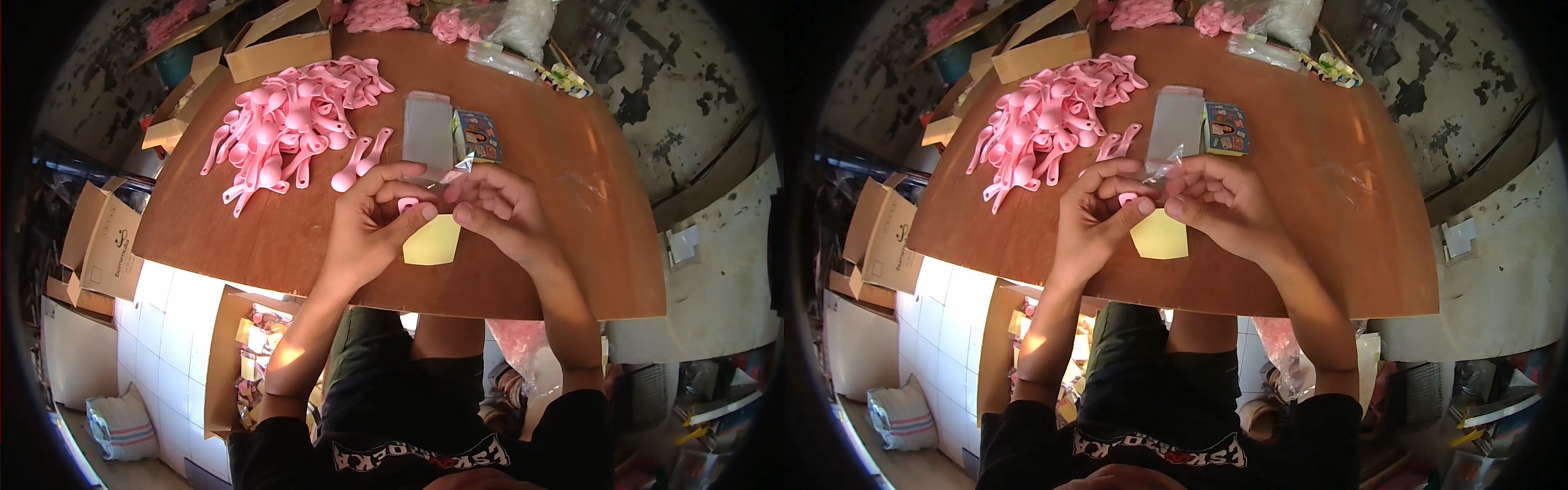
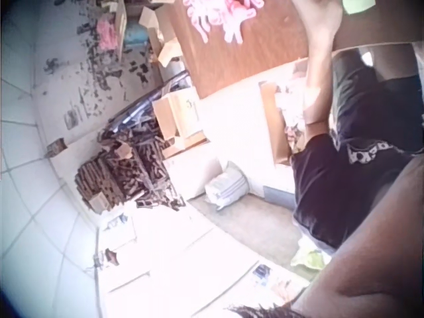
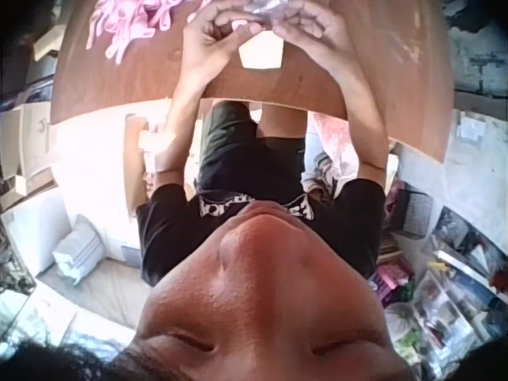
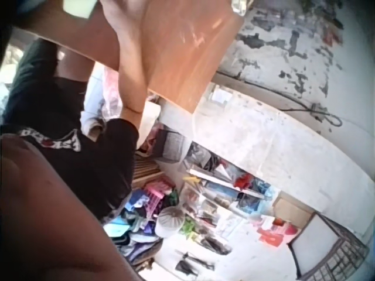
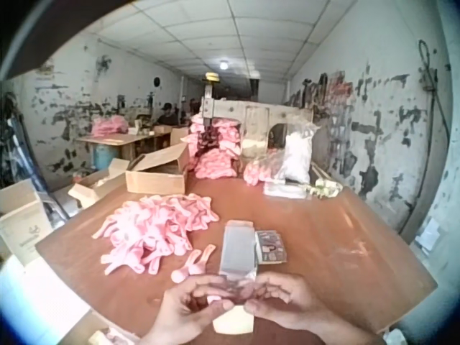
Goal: The person repeatedly picks up pink plastic spoons and places each one into a small clear plastic bag with a yellow sticky note, then seals the bag and sets it aside. The process is repeated for multiple spoons throughout the clip.
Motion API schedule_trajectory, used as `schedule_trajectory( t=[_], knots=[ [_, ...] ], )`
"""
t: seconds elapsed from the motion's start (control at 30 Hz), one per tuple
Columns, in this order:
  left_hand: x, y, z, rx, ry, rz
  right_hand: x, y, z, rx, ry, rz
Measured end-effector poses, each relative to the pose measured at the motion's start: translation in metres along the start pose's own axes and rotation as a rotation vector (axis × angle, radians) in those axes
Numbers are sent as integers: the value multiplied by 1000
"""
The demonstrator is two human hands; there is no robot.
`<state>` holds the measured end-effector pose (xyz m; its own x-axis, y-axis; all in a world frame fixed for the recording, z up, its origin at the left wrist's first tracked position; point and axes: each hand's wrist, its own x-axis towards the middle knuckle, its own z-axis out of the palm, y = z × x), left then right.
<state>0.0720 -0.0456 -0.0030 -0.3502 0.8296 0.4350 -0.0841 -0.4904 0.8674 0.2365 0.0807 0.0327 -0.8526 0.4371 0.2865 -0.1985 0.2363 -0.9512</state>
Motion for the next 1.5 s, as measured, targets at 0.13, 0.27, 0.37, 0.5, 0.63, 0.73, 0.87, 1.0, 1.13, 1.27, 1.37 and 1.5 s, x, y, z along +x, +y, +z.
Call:
schedule_trajectory(
  t=[0.13,0.27,0.37,0.5,0.63,0.73,0.87,1.0,1.13,1.27,1.37,1.5],
  knots=[
    [1,1,-3,-23,4,-32,-2,3,7,41,72,7],
    [-1,2,-8,-76,13,-79,-4,4,8,-1,157,-22],
    [-1,-2,-11,-130,36,-157,-4,6,6,-23,181,-24],
    [-1,-6,-8,-103,78,-161,-3,6,8,-14,197,-21],
    [0,-10,-10,-98,85,-175,-2,13,7,-37,193,-63],
    [1,-12,-10,-14,68,-209,-2,12,7,-41,224,-41],
    [1,-9,-7,-39,110,-157,-1,10,7,-66,256,-45],
    [0,-6,-11,-34,68,-135,-2,12,4,-62,247,-65],
    [-1,3,-12,-30,55,-160,-2,13,1,12,196,-85],
    [-2,5,-20,-54,-5,-127,-3,14,-2,49,138,-119],
    [-5,3,-28,-41,-48,-95,-5,13,-4,13,37,-204],
    [-6,6,-32,-50,-80,-108,-6,11,-6,-30,-36,-222]
  ],
)
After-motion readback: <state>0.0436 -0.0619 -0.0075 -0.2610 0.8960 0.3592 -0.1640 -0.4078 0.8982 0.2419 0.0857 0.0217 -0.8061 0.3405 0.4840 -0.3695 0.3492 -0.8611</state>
